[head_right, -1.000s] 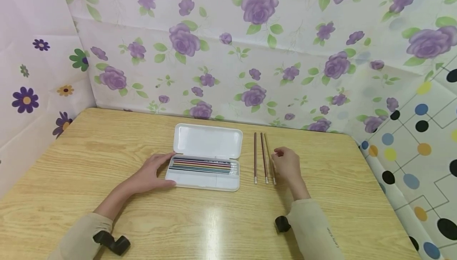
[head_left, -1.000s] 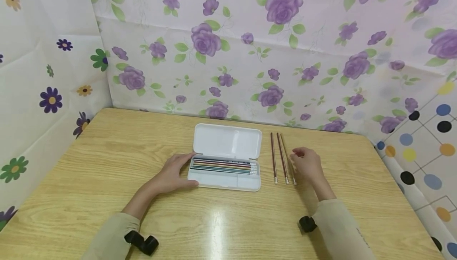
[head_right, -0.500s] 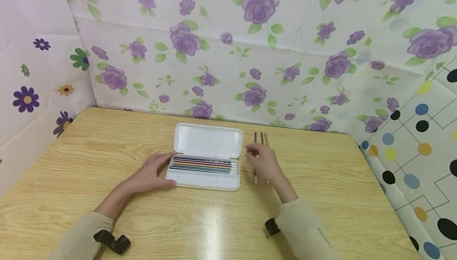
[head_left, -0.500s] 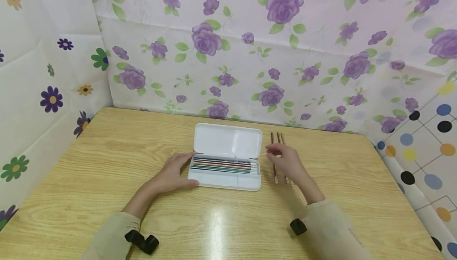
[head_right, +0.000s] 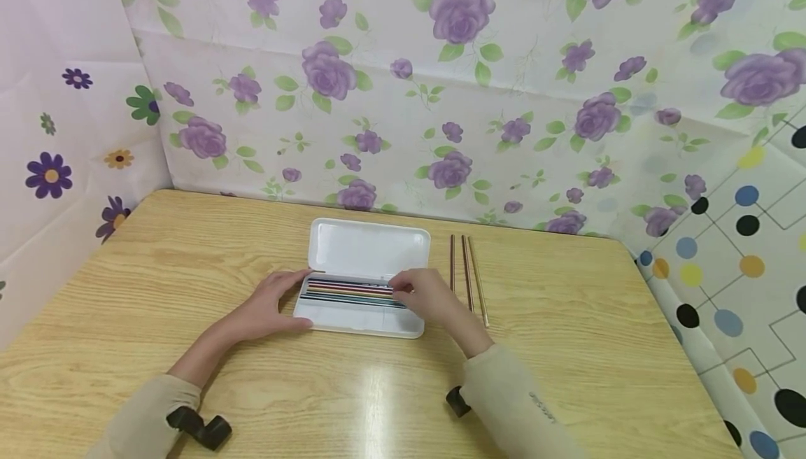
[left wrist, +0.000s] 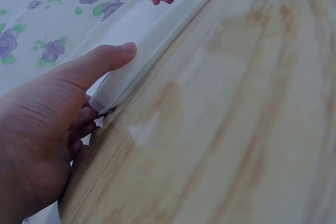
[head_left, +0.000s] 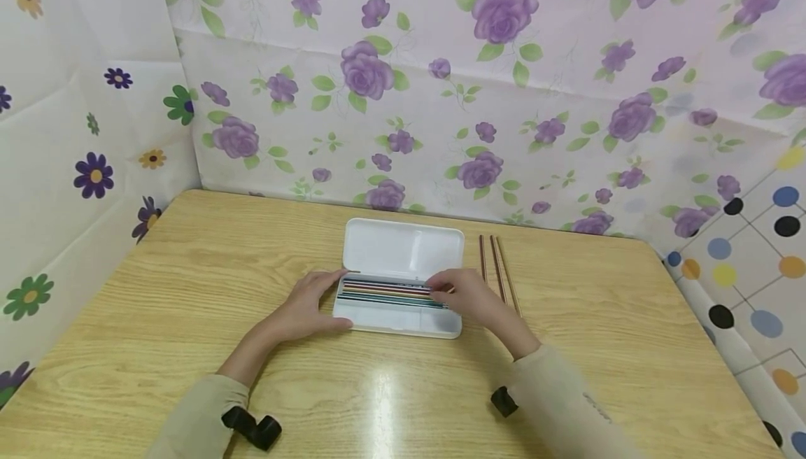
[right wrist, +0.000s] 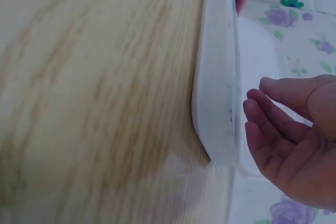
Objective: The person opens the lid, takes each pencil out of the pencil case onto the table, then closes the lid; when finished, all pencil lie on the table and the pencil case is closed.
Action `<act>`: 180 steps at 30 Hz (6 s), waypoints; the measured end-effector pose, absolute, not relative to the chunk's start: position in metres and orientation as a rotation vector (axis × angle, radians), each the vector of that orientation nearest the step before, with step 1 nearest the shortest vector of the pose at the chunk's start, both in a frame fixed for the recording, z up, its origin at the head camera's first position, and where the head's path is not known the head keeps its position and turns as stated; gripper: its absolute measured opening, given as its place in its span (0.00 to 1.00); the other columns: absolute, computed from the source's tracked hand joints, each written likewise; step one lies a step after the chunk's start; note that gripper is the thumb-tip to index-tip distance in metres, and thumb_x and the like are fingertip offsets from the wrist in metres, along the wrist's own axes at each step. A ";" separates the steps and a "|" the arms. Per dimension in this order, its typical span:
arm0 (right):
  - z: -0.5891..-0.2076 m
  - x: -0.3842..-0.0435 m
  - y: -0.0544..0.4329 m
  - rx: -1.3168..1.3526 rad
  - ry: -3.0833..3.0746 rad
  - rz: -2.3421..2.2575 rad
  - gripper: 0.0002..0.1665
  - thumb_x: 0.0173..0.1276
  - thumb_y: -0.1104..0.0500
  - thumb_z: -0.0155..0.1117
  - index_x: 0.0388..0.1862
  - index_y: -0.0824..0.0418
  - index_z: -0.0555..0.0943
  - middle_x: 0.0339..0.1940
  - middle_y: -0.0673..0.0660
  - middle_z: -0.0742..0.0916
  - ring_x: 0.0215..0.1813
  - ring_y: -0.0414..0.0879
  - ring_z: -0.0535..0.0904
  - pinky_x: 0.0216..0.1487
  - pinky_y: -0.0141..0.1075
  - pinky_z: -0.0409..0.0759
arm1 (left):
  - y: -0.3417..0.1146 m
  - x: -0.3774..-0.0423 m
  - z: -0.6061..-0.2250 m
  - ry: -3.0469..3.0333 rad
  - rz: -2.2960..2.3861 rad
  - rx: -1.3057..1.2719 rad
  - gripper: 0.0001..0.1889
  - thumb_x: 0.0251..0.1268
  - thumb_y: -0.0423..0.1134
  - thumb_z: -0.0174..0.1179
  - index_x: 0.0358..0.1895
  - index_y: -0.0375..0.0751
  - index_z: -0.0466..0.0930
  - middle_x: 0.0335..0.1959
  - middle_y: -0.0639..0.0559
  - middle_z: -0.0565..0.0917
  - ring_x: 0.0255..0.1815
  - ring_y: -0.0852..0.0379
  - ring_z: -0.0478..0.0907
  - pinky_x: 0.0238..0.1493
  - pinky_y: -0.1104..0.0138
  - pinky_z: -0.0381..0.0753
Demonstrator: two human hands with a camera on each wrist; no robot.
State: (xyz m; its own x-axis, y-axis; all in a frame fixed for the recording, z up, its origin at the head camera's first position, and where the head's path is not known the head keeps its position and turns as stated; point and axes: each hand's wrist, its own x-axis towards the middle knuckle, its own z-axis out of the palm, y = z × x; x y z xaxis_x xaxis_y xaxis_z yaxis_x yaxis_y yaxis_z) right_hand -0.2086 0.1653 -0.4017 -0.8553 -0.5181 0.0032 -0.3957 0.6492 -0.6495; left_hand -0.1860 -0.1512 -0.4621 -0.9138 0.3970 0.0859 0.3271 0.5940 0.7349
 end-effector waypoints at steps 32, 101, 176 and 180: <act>-0.417 -0.215 0.151 -0.828 2.629 -0.902 0.06 0.66 0.66 0.65 0.38 0.62 0.88 0.35 0.52 0.86 0.35 0.39 0.76 0.37 0.32 0.76 | -0.152 -0.185 -0.461 2.712 1.226 0.614 0.52 0.48 0.57 0.73 0.74 0.37 0.59 0.64 0.40 0.67 0.66 0.40 0.58 0.62 0.40 0.58; -0.393 -0.220 0.189 -0.489 2.850 -1.129 0.07 0.67 0.67 0.64 0.43 0.66 0.81 0.36 0.55 0.84 0.42 0.50 0.80 0.39 0.40 0.79 | -0.151 -0.183 -0.458 2.705 1.210 0.579 0.51 0.49 0.57 0.72 0.74 0.38 0.58 0.67 0.36 0.64 0.68 0.35 0.55 0.61 0.37 0.58; -0.413 -0.209 0.298 0.018 2.861 -1.047 0.22 0.73 0.57 0.57 0.55 0.74 0.76 0.41 0.66 0.84 0.39 0.53 0.81 0.37 0.44 0.79 | -0.150 -0.183 -0.461 2.713 1.230 0.596 0.51 0.49 0.57 0.72 0.74 0.39 0.59 0.66 0.37 0.65 0.68 0.36 0.55 0.61 0.37 0.58; -0.406 -0.209 0.287 -0.086 2.949 -1.048 0.20 0.72 0.59 0.58 0.55 0.73 0.77 0.45 0.66 0.84 0.46 0.59 0.80 0.44 0.49 0.79 | -0.151 -0.183 -0.460 2.710 1.228 0.588 0.50 0.49 0.57 0.72 0.74 0.38 0.59 0.66 0.37 0.64 0.68 0.36 0.55 0.61 0.37 0.58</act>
